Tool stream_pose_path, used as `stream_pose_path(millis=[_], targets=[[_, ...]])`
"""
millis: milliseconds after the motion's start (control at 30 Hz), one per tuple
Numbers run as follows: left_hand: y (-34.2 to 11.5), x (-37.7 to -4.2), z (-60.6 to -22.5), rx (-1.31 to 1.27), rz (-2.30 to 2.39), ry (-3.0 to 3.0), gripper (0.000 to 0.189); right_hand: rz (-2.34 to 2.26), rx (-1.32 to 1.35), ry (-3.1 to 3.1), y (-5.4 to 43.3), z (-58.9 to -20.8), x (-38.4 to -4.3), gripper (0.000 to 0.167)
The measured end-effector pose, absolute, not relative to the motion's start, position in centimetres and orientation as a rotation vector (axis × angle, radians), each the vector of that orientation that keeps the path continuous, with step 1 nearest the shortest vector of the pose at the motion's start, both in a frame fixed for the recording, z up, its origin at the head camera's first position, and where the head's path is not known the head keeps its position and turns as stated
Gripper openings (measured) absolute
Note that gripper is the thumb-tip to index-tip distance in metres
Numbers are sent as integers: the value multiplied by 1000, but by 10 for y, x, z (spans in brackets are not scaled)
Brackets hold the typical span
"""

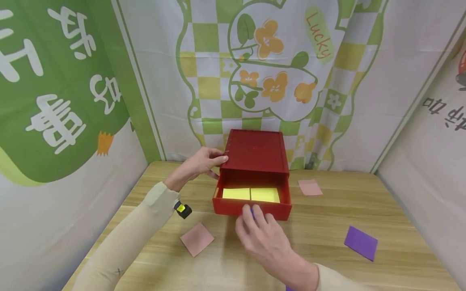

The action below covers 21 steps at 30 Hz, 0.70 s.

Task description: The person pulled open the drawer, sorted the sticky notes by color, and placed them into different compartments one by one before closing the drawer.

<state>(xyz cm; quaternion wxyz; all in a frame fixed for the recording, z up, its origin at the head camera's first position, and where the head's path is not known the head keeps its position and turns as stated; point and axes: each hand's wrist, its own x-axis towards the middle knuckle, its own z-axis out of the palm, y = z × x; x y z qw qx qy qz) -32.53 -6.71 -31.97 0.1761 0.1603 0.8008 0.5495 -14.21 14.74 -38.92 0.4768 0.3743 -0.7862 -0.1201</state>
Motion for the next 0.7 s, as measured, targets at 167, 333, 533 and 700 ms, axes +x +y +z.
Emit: stream_pose_path(millis=[167, 333, 533, 700], targets=[[-67, -323, -319, 450, 1556, 2272, 36, -316, 921, -1912, 147, -392, -145, 27], [-68, -323, -318, 457, 1557, 2275, 35, -315, 928, -1911, 147, -393, -146, 25], [-68, -323, -319, 458, 1552, 2276, 33, -345, 946, -1925, 146, -394, -145, 27], [-68, -324, -320, 458, 1557, 2270, 32, -381, 954, -1914, 145, -394, -145, 26]])
